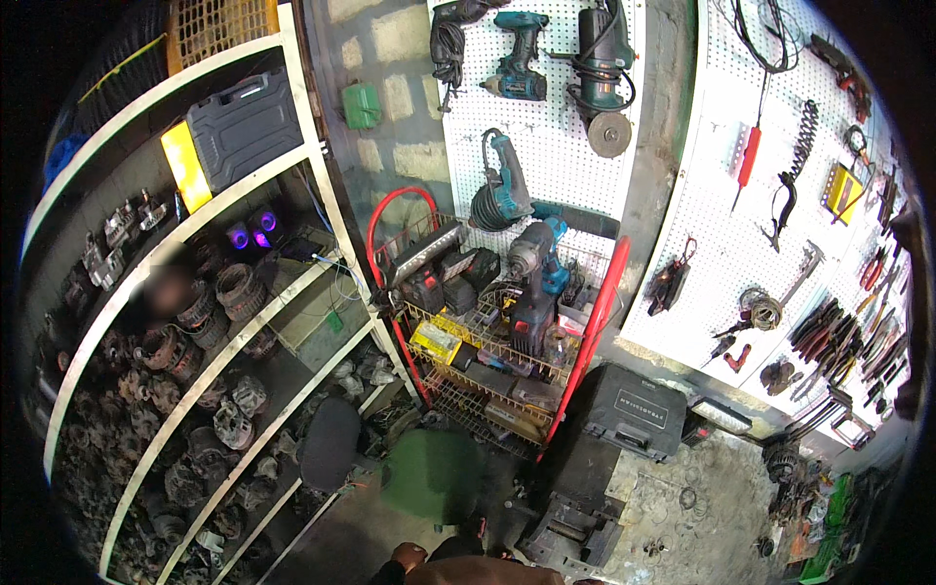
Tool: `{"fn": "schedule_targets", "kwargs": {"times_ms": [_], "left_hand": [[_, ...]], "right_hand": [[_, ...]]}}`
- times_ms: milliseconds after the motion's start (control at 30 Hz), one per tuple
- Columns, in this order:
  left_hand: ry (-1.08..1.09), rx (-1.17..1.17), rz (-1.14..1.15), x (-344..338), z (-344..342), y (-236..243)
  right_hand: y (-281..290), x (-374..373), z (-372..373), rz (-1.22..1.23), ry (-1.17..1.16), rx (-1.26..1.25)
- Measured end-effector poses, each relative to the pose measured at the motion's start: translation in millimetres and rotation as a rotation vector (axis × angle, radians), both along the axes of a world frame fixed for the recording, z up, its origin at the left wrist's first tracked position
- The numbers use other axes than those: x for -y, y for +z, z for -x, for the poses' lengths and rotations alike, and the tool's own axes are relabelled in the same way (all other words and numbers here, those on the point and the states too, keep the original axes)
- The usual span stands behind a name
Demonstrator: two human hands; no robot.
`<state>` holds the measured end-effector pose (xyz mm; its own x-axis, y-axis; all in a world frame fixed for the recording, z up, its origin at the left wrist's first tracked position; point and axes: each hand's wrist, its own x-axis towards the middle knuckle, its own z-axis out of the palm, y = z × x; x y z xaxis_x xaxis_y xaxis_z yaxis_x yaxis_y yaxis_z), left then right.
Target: The person picks up a metal part from the floor, retrieves a cordless drill, and uses it to work on the part while sitting on the floor. The person also briefly adjusts a fan before resuming work on the metal part.
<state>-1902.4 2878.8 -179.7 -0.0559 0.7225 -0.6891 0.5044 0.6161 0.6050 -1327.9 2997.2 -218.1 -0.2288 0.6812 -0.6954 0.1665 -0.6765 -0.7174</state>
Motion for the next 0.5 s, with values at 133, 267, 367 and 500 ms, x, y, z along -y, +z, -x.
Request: {"fn": "schedule_targets", "kwargs": {"times_ms": [133,267,367,500], "left_hand": [[0.398,0.293,0.023,-13.9,0.5,-10.5],[0.191,0.247,0.018,-32.3,-5.9,-15.1],[0.175,0.107,0.188,-43.3,-11.0,-11.1],[-0.379,-0.266,-0.117,-44.7,-7.6,-2.7]], "right_hand": [[20.3,-6.1,0.9,0.024,-0.022,-0.088],[42.1,-10.6,7.9,0.046,-0.066,0.029],[44.8,-3.1,6.4,0.101,-0.063,0.164],[35.5,19.8,-1.5,-0.060,-0.120,-0.150]]}}
